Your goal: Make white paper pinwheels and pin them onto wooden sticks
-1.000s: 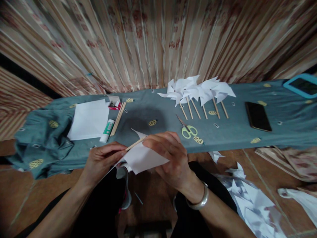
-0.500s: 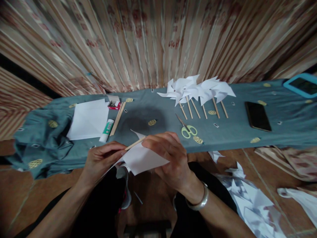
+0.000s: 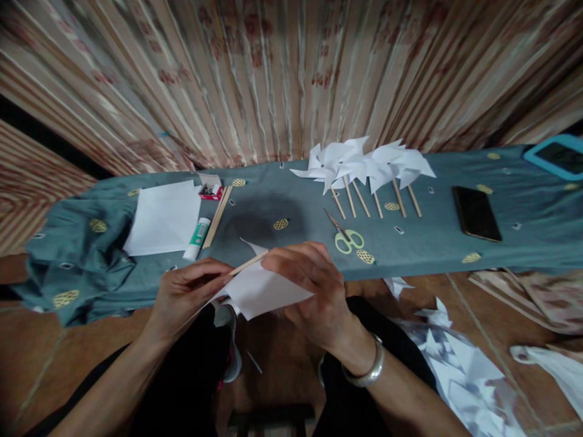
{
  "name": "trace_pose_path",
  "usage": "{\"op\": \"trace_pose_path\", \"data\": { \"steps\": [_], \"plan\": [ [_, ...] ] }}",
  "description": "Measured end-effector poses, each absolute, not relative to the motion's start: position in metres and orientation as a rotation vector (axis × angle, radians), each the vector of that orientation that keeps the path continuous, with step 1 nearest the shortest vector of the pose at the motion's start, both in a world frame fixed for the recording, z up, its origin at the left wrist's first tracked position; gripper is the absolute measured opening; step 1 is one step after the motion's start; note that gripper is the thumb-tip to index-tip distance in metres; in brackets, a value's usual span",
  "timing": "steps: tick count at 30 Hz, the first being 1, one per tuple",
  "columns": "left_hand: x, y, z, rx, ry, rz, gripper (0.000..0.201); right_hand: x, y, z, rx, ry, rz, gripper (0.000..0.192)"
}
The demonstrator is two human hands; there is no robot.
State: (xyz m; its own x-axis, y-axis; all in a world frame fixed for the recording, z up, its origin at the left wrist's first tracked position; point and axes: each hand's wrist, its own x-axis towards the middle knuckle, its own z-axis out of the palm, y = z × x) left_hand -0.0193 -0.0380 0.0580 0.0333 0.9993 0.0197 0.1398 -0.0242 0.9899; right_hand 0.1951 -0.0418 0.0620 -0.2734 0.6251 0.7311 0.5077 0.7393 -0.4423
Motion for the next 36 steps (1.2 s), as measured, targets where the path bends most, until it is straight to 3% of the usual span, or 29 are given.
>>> {"op": "trace_pose_path", "data": {
  "steps": [15,36],
  "plan": [
    [-0.0185,-0.0370,0.0606,1.388,1.332,1.111,0.012,0.1950,-0.0431,0.0618,-0.887,-1.930,0.161,0.024],
    [-0.0200,-0.0371,0.0589,1.457,1.303,1.135,0.008,0.1958,-0.0427,0.0614,-0.901,-1.929,0.185,0.020]
  ]
}}
